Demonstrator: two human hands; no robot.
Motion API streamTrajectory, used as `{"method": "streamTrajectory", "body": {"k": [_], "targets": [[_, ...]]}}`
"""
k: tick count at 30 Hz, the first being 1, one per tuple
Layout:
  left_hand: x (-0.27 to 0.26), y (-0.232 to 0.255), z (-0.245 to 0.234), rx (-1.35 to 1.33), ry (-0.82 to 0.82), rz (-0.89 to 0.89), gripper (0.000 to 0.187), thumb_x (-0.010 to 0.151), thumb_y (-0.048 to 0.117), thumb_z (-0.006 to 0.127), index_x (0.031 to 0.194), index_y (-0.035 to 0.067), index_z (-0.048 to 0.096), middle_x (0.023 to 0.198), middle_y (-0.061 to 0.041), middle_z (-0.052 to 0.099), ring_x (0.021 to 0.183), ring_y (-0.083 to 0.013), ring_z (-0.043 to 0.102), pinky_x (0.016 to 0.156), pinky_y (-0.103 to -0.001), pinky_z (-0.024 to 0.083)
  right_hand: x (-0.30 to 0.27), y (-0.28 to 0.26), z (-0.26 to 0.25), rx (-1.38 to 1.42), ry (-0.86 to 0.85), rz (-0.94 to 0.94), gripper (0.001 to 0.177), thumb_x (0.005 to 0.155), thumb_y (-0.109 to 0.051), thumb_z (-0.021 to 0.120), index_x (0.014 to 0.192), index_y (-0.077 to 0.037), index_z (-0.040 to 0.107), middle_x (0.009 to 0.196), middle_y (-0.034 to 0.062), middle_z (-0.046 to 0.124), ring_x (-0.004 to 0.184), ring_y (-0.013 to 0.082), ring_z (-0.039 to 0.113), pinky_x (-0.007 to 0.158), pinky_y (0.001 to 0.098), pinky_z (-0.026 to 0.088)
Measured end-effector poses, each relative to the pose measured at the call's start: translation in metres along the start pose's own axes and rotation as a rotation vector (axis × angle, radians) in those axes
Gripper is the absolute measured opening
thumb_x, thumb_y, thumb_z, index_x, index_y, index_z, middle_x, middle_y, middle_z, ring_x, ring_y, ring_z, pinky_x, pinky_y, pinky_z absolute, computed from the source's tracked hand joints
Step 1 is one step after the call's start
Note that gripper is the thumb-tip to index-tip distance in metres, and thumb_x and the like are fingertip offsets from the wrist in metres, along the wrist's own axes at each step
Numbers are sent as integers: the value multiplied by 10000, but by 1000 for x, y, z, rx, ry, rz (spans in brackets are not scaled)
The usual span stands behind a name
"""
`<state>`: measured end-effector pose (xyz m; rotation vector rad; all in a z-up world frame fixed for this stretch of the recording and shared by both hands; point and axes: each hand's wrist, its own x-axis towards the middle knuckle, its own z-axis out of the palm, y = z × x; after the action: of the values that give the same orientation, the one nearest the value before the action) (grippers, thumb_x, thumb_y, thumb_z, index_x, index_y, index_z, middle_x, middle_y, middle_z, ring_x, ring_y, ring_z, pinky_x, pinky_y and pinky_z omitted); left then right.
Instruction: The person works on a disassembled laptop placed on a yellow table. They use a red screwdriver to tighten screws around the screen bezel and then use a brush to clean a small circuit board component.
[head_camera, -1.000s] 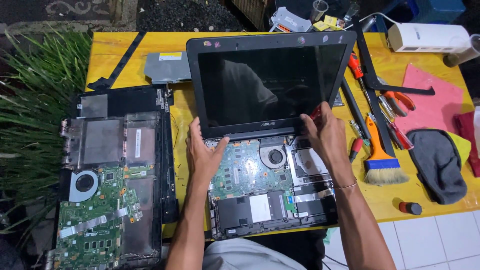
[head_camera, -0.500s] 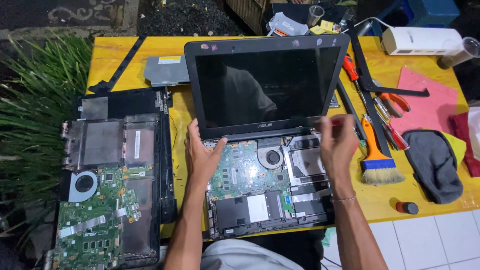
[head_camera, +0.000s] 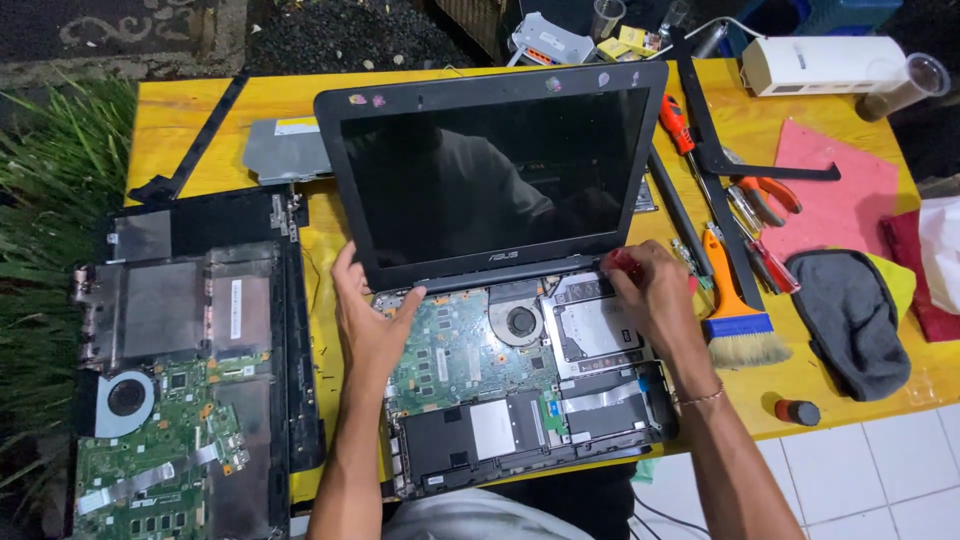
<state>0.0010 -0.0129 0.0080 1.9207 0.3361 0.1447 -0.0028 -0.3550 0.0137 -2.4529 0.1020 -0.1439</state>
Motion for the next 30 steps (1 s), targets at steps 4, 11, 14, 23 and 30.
{"method": "streamTrajectory", "body": {"k": [4,11,14,23,30], "targets": [[-2,12,-1,16,-5,22,1014,781,144,883,1572,216,252,1435,-402,460,1381,-530,444,1132,-596,377,-2,4,12,-5,11,42,165,865,-100,743,1018,-73,798,922,200,694,805,358,680,713,459,537],[0,8,3,10,61,86,1007,759,102,896,1548,207,279,1418,-412,470,1351,-553,469,1102,-602,407,-1,-19,-13,210,286,48,215,1082,-166,582,1045,-43,754,908,226,634,890,383,626,812,454,503],[1,-7,5,22,107,144,1014,748,165,916,1546,203,292,1422,-358,485,1327,-498,499,1083,-547,431,-2,-10,-18,317,330,67,337,1158,-274,472,1082,-91,744,900,132,575,916,284,568,874,410,485],[-4,-6,7,423,245,672,379,778,250,927,1075,187,701,1108,-19,509,1083,-282,488,976,-465,419,3,-7,-10,542,286,43,127,1009,-85,689,1092,7,719,829,182,716,779,237,716,759,370,579],[-3,7,19,474,-29,778,58,882,159,810,937,175,808,884,-9,628,802,-221,615,756,-356,496,4,-3,-5,665,253,111,140,986,-68,702,1077,38,708,899,240,731,802,316,767,764,411,636]]}}
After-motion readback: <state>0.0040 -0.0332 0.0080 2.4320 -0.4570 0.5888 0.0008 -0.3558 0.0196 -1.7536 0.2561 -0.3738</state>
